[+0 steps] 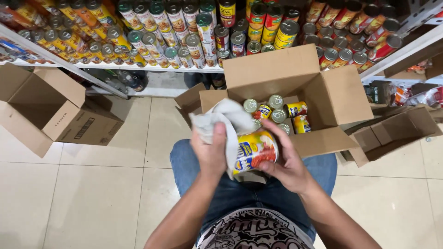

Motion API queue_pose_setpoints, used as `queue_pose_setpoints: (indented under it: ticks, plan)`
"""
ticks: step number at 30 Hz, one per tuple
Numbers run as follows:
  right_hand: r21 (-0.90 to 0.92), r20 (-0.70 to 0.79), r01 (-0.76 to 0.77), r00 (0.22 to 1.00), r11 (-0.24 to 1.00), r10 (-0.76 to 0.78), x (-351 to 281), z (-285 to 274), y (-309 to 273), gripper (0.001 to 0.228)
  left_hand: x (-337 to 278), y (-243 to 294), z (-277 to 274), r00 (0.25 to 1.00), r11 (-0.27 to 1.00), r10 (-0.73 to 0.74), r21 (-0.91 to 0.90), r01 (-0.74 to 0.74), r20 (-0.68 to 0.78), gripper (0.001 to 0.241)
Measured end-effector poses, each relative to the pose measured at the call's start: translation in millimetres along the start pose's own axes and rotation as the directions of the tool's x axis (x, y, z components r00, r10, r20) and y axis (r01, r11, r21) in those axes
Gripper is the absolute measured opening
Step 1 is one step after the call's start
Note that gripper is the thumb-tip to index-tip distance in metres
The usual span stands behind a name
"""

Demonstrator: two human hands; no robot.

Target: Cleaning and stocking canned goods from a box onto retail shelves.

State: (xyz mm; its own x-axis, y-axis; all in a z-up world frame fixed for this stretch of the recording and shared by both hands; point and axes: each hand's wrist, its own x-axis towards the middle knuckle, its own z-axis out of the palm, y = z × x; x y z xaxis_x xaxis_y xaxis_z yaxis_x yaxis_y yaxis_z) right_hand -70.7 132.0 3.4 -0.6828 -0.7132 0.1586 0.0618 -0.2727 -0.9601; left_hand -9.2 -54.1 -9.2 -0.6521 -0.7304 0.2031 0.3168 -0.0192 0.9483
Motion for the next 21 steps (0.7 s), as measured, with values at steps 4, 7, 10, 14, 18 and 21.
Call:
queue_pose_setpoints:
  ticks: [4,7,10,14,18,21]
  plan:
    - [0.052,-0.138,-0.040,0.989,0.998,0.047,1,2,17,0.075,-19,7,12,0.966,0.992,0.041,-0.128,-0.008,0.257,0.055]
    - [0.246,-0.287,-0.078,0.946,0.966,0.149,-3,17,27,0.070,-34,-4,17,0.963,0.998,-0.011,-0.049,0.025,0.268,0.065]
    - [0.411,-0.338,-0.022,0.925,0.911,0.175,-1,37,32,0.065,-43,-19,20,0.999,0.981,-0.037,-0.187,0.041,0.021,0.060]
    - [0.510,-0.404,0.046,0.894,0.859,0.192,10,49,36,0.057,-51,-4,20,0.999,0.989,0.037,-0.144,-0.037,-0.002,0.070]
    - [0.474,-0.279,-0.025,0.944,0.880,0.178,-9,44,96,0.056,-50,13,-7,0.956,0.952,0.293,0.089,-0.291,-0.006,0.075]
    - [0.384,0.046,-0.130,0.991,0.914,0.122,-5,69,98,0.057,-57,20,-57,0.956,0.977,0.175,-0.079,-0.198,-0.235,0.082]
